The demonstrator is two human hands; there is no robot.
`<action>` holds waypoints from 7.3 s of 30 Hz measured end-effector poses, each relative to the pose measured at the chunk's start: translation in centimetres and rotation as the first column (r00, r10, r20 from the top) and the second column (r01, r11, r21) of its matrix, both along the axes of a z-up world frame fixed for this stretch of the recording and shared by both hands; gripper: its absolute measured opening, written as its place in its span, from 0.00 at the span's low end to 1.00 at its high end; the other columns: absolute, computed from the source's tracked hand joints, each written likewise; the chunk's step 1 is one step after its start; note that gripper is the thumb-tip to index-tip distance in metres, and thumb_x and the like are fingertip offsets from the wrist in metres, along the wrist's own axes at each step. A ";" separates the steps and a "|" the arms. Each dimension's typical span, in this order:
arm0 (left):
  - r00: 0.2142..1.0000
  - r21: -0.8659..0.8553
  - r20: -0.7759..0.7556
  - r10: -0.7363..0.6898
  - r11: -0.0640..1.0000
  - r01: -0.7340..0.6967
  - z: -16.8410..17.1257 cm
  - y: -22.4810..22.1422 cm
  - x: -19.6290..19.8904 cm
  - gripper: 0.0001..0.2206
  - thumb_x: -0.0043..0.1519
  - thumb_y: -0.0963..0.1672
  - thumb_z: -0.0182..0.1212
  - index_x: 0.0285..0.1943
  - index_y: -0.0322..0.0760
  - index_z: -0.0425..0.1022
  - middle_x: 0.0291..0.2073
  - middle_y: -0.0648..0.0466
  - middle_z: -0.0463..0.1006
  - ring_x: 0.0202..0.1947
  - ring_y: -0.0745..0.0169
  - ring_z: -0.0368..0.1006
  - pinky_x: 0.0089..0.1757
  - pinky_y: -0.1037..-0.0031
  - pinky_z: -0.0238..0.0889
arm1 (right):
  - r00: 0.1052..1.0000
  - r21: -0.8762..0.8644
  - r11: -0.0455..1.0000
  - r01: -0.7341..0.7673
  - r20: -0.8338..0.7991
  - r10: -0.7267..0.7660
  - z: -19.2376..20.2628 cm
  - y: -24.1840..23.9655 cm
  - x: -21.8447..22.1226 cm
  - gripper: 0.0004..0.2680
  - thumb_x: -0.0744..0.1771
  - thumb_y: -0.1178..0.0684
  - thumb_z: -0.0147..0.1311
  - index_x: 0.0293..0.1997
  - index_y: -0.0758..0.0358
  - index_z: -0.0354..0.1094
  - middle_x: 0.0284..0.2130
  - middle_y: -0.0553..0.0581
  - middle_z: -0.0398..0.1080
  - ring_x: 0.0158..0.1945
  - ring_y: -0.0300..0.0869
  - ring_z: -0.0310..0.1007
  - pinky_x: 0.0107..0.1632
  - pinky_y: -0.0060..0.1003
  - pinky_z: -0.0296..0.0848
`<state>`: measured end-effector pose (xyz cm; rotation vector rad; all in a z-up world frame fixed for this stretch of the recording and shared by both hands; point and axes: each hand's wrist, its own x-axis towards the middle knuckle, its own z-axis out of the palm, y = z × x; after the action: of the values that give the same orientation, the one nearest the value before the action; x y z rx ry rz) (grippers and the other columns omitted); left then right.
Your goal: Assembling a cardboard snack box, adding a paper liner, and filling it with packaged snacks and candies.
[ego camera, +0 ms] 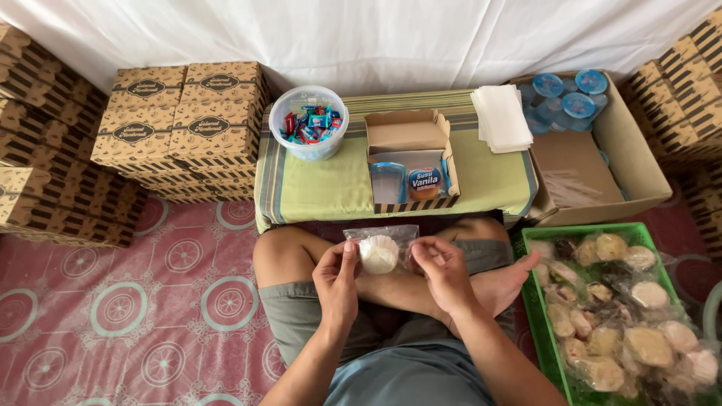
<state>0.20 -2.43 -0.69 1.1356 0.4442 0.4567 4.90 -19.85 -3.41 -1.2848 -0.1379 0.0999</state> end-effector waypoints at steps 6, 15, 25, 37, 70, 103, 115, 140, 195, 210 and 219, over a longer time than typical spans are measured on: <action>1.000 -0.020 0.002 0.027 0.999 -0.027 -0.9 -0.4 0.0 0.07 0.66 0.41 0.64 0.43 0.29 0.85 0.33 0.50 0.84 0.34 0.71 0.74 0.40 0.71 0.76 | 0.994 -0.130 0.986 0.105 0.023 -0.103 -1.3 -0.5 0.2 0.06 0.68 0.53 0.61 0.40 0.67 0.74 0.25 0.57 0.75 0.30 0.38 0.77 0.37 0.34 0.78; 0.964 0.095 0.121 -0.235 0.970 0.224 -1.2 0.3 -0.9 0.25 0.67 0.44 0.58 0.71 0.27 0.58 0.60 0.38 0.69 0.58 0.48 0.69 0.57 0.60 0.63 | 0.803 -0.431 0.818 0.380 0.593 -0.060 8.1 1.5 -2.8 0.02 0.65 0.59 0.59 0.38 0.64 0.72 0.26 0.56 0.70 0.27 0.41 0.70 0.33 0.35 0.72; 0.768 -0.341 0.335 -0.546 0.690 0.639 -4.7 -0.6 -2.2 0.18 0.67 0.45 0.61 0.61 0.27 0.70 0.45 0.46 0.79 0.42 0.66 0.74 0.44 0.78 0.67 | 0.612 -0.558 0.766 0.318 0.738 0.284 11.3 3.4 -4.2 0.12 0.60 0.68 0.58 0.45 0.69 0.69 0.36 0.58 0.74 0.40 0.47 0.73 0.43 0.38 0.75; 0.799 -0.330 0.276 -0.535 0.728 0.601 -1.2 -0.9 -0.6 0.15 0.66 0.38 0.58 0.61 0.24 0.70 0.52 0.42 0.79 0.50 0.58 0.76 0.56 0.67 0.69 | 0.981 -0.139 0.971 -0.193 -0.031 0.190 4.7 -1.9 -0.9 0.18 0.64 0.60 0.59 0.61 0.73 0.66 0.50 0.63 0.76 0.50 0.42 0.75 0.50 0.31 0.72; 0.846 0.812 -0.438 -0.304 0.272 0.517 0.0 -0.1 25.4 0.22 0.61 0.44 0.61 0.64 0.41 0.63 0.37 0.50 0.85 0.42 0.46 0.82 0.44 0.56 0.76 | 0.892 -0.842 0.469 0.267 0.401 0.211 6.0 -4.9 19.8 0.21 0.64 0.51 0.63 0.64 0.53 0.62 0.46 0.67 0.77 0.50 0.63 0.77 0.52 0.58 0.76; 0.849 0.906 -0.358 -0.387 -0.364 0.216 -3.8 -2.7 26.4 0.26 0.50 0.47 0.69 0.56 0.36 0.67 0.47 0.49 0.66 0.52 0.47 0.62 0.48 0.62 0.62 | 0.845 -0.951 -0.011 0.310 0.270 0.461 5.8 -4.6 21.9 0.24 0.57 0.45 0.72 0.54 0.60 0.70 0.58 0.58 0.54 0.63 0.57 0.49 0.57 0.59 0.61; 0.807 0.854 -0.454 -0.379 -0.444 0.272 -2.6 -2.8 27.0 0.19 0.48 0.45 0.61 0.47 0.40 0.64 0.38 0.49 0.70 0.48 0.47 0.64 0.47 0.60 0.60 | 0.875 -0.974 -0.008 0.228 0.201 0.441 6.0 -4.0 22.8 0.24 0.56 0.48 0.71 0.54 0.62 0.70 0.60 0.61 0.51 0.65 0.60 0.44 0.58 0.61 0.59; 0.830 0.750 -0.464 -0.309 -0.635 0.183 1.0 -3.1 25.9 0.25 0.49 0.48 0.65 0.53 0.31 0.70 0.38 0.46 0.77 0.46 0.46 0.74 0.47 0.60 0.68 | 0.884 -0.991 -0.048 0.124 0.089 0.458 6.3 -3.9 23.8 0.20 0.62 0.51 0.68 0.59 0.64 0.70 0.70 0.66 0.42 0.72 0.65 0.30 0.67 0.66 0.47; 0.812 0.755 -0.583 0.016 -0.358 0.549 -2.6 18.0 36.2 0.15 0.57 0.44 0.68 0.52 0.37 0.78 0.41 0.48 0.80 0.45 0.47 0.81 0.46 0.61 0.77 | 0.941 -0.916 0.374 0.143 0.243 0.234 -2.9 -14.0 21.6 0.05 0.68 0.54 0.53 0.41 0.63 0.71 0.31 0.61 0.67 0.42 0.58 0.75 0.45 0.51 0.78; 0.872 0.640 -0.017 -0.489 0.665 0.386 5.7 10.1 22.8 0.19 0.62 0.39 0.67 0.63 0.38 0.75 0.35 0.41 0.82 0.37 0.56 0.79 0.44 0.64 0.74 | 0.953 -0.871 0.450 0.199 0.278 0.117 -3.1 -14.4 21.6 0.10 0.62 0.54 0.63 0.45 0.63 0.73 0.31 0.62 0.70 0.38 0.54 0.76 0.43 0.49 0.76; 0.701 0.776 -0.283 -0.654 0.274 0.569 6.7 1.9 14.8 0.27 0.59 0.43 0.69 0.69 0.43 0.67 0.39 0.45 0.86 0.42 0.45 0.83 0.46 0.56 0.75 | 0.981 -0.571 0.821 0.014 0.169 0.100 6.3 -4.7 12.2 0.12 0.66 0.49 0.60 0.53 0.57 0.75 0.39 0.57 0.80 0.41 0.42 0.78 0.43 0.40 0.78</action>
<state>15.02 -0.54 6.04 2.0993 -0.4231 -0.0378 17.09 -24.58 2.93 -1.8979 -0.3214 0.0561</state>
